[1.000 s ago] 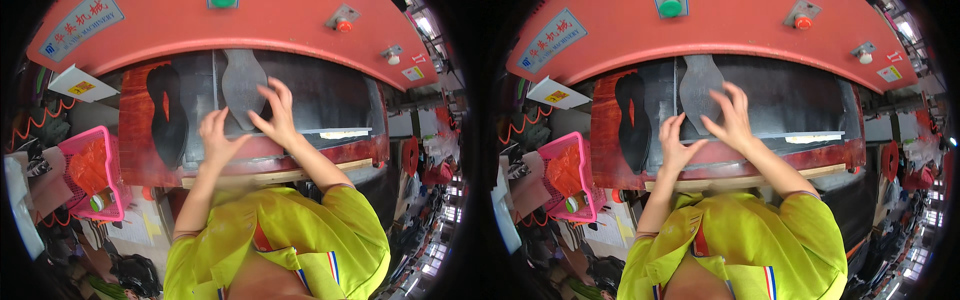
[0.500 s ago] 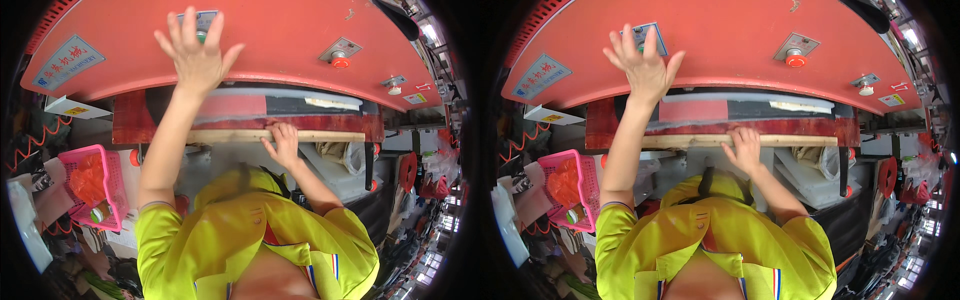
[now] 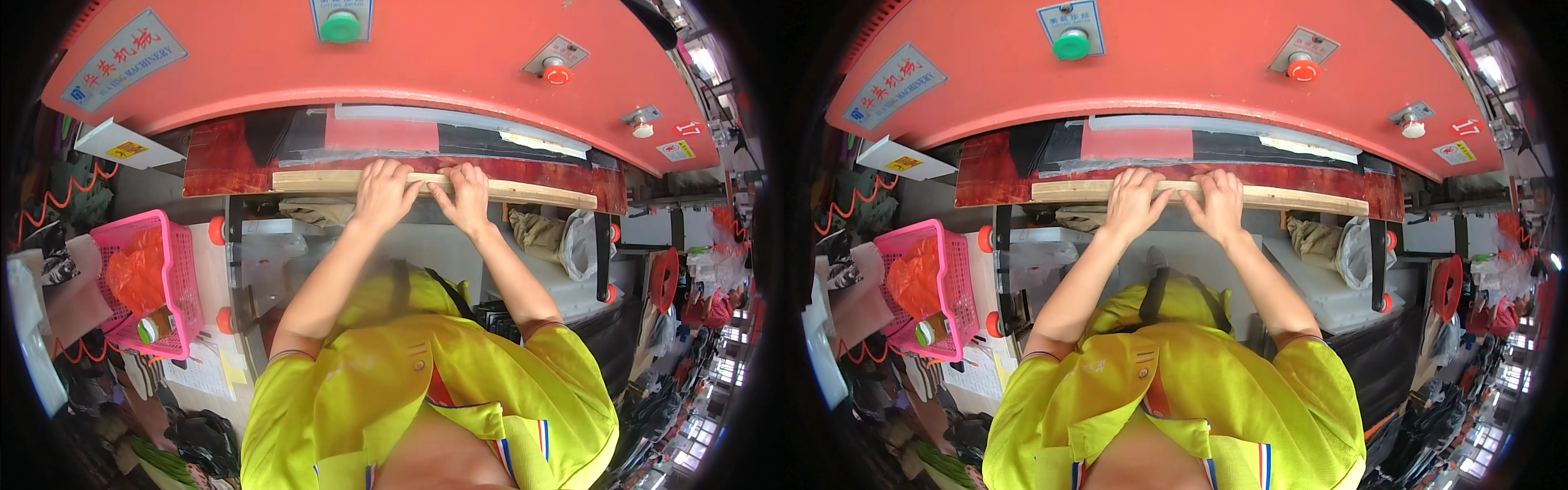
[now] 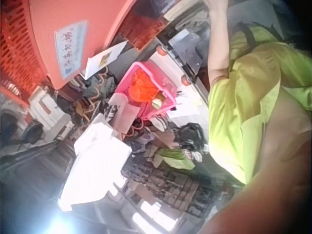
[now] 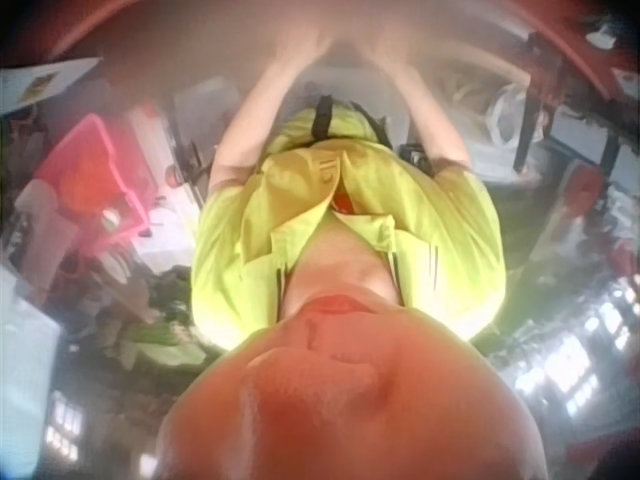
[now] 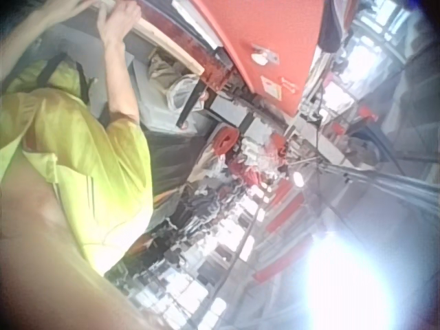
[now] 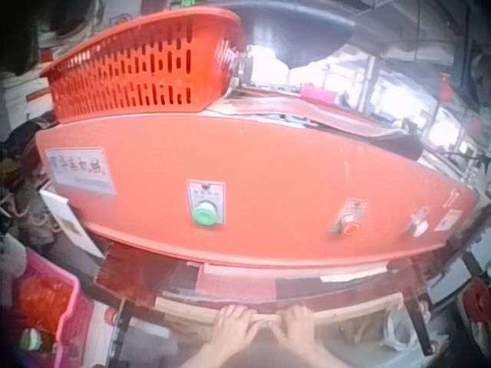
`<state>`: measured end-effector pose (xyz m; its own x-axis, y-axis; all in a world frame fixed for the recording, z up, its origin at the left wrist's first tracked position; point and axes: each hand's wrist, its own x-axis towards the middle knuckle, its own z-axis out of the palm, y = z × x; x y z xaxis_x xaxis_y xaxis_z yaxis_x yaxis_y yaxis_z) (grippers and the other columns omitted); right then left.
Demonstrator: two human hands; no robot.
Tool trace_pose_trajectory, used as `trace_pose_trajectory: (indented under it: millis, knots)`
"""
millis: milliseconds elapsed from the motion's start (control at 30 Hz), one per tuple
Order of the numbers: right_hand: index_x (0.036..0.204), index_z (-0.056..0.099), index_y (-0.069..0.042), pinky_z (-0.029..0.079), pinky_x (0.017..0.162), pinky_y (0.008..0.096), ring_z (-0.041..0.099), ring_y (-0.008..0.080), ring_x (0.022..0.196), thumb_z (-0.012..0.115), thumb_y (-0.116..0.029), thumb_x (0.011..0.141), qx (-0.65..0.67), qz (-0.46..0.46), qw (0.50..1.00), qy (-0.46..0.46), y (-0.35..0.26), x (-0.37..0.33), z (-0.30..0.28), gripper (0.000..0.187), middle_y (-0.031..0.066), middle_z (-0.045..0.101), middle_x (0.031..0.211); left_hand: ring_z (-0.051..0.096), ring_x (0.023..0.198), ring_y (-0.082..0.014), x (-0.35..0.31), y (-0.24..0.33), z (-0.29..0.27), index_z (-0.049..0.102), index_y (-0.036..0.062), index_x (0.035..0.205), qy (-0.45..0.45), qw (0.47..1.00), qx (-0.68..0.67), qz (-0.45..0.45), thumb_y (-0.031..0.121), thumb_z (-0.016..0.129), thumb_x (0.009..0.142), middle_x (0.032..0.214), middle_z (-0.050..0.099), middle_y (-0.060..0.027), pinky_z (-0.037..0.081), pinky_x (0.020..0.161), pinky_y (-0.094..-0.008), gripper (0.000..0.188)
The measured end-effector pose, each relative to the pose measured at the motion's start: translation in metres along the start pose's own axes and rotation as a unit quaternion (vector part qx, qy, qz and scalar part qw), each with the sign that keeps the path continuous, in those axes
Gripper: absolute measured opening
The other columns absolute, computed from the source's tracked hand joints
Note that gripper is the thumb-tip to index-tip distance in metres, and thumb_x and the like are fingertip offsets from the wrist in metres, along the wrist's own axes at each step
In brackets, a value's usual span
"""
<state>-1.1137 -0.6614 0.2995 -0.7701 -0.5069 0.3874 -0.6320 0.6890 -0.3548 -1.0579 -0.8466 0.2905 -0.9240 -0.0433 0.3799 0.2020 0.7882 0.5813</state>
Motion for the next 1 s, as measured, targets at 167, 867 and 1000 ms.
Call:
trace_pose_trajectory:
  millis: [167,867,1000]
  knots:
    - [0.095,0.069,-0.006,0.042,0.081,0.042,0.054,0.0302,0.09,0.072,-0.034,0.079,0.012,0.004,0.999,-0.032,-0.015,-0.027,-0.015,0.032,0.0104,0.058,0.093,0.056,0.093,-0.0293,-0.031,0.015,-0.004,0.066,0.0045,0.092,0.023,0.999,0.019,0.022,0.026,0.068,0.081,0.091,0.062,-0.0105,0.044,0.085,-0.0421,0.024]
    - [0.142,0.042,-0.009,0.037,0.105,0.0444,0.045,0.0392,0.123,0.084,-0.038,0.057,0.148,0.225,0.961,-0.068,-0.173,-0.033,-0.033,0.1,0.0281,0.043,0.133,0.02,0.14,-0.0373,-0.167,0.064,-0.053,0.011,-0.0082,0.145,0.245,0.943,-0.221,-0.041,0.052,0.034,0.098,0.147,0.019,-0.0268,0.012,0.115,-0.0484,0.079]
    - [0.139,0.048,-0.008,0.048,0.086,0.0281,0.057,0.0163,0.1,0.079,-0.009,0.061,0.607,0.321,0.724,-0.057,-0.135,-0.055,-0.082,0.083,0.0093,0.057,0.109,0.019,0.14,-0.0377,-0.186,0.076,-0.054,0.018,-0.007,0.143,0.269,0.921,-0.274,-0.067,0.052,0.038,0.096,0.146,0.023,-0.0248,0.013,0.114,-0.0498,0.078]
